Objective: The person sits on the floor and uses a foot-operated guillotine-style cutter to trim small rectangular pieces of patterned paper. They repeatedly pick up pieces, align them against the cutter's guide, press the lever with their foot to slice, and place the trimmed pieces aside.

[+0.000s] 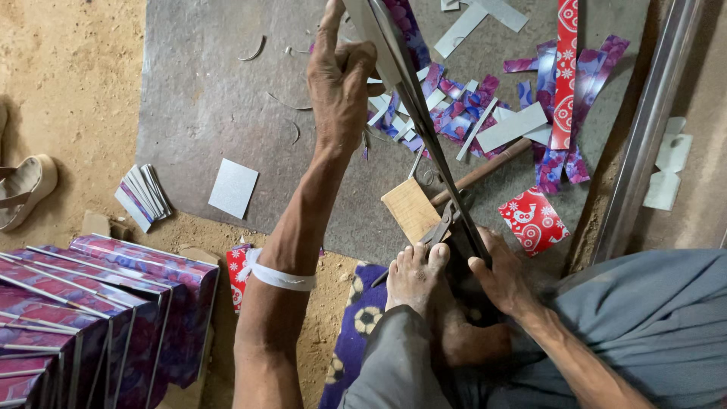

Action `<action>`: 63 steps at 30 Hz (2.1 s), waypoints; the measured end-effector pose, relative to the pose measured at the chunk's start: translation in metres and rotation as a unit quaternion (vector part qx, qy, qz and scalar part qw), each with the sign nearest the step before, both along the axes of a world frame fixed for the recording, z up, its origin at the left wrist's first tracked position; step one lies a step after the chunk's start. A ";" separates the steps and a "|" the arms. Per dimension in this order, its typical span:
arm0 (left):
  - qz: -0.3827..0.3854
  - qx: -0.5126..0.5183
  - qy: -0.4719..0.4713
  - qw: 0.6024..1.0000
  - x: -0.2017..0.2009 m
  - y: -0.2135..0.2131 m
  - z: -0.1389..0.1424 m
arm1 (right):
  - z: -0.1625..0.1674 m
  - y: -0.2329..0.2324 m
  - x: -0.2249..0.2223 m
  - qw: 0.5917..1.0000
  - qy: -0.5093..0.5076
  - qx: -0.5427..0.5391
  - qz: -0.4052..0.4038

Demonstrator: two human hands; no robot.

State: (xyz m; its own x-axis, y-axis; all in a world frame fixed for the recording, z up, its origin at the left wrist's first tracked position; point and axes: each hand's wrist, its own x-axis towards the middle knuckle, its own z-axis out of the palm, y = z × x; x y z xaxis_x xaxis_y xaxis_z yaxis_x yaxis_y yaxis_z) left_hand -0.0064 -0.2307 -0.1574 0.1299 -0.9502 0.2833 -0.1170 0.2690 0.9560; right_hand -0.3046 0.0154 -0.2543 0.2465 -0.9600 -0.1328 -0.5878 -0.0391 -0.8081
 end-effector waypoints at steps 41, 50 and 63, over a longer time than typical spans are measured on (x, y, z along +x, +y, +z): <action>-0.024 0.117 0.065 0.991 -0.028 0.049 0.018 | -0.038 -0.016 0.008 0.976 0.205 -0.030 0.070; 0.024 0.255 0.203 0.945 0.033 0.140 -0.027 | -0.007 -0.062 -0.008 0.997 -0.047 0.047 0.032; 0.174 0.194 -0.457 0.850 0.116 0.237 -0.115 | -0.009 -0.338 0.076 0.901 0.269 -0.243 0.237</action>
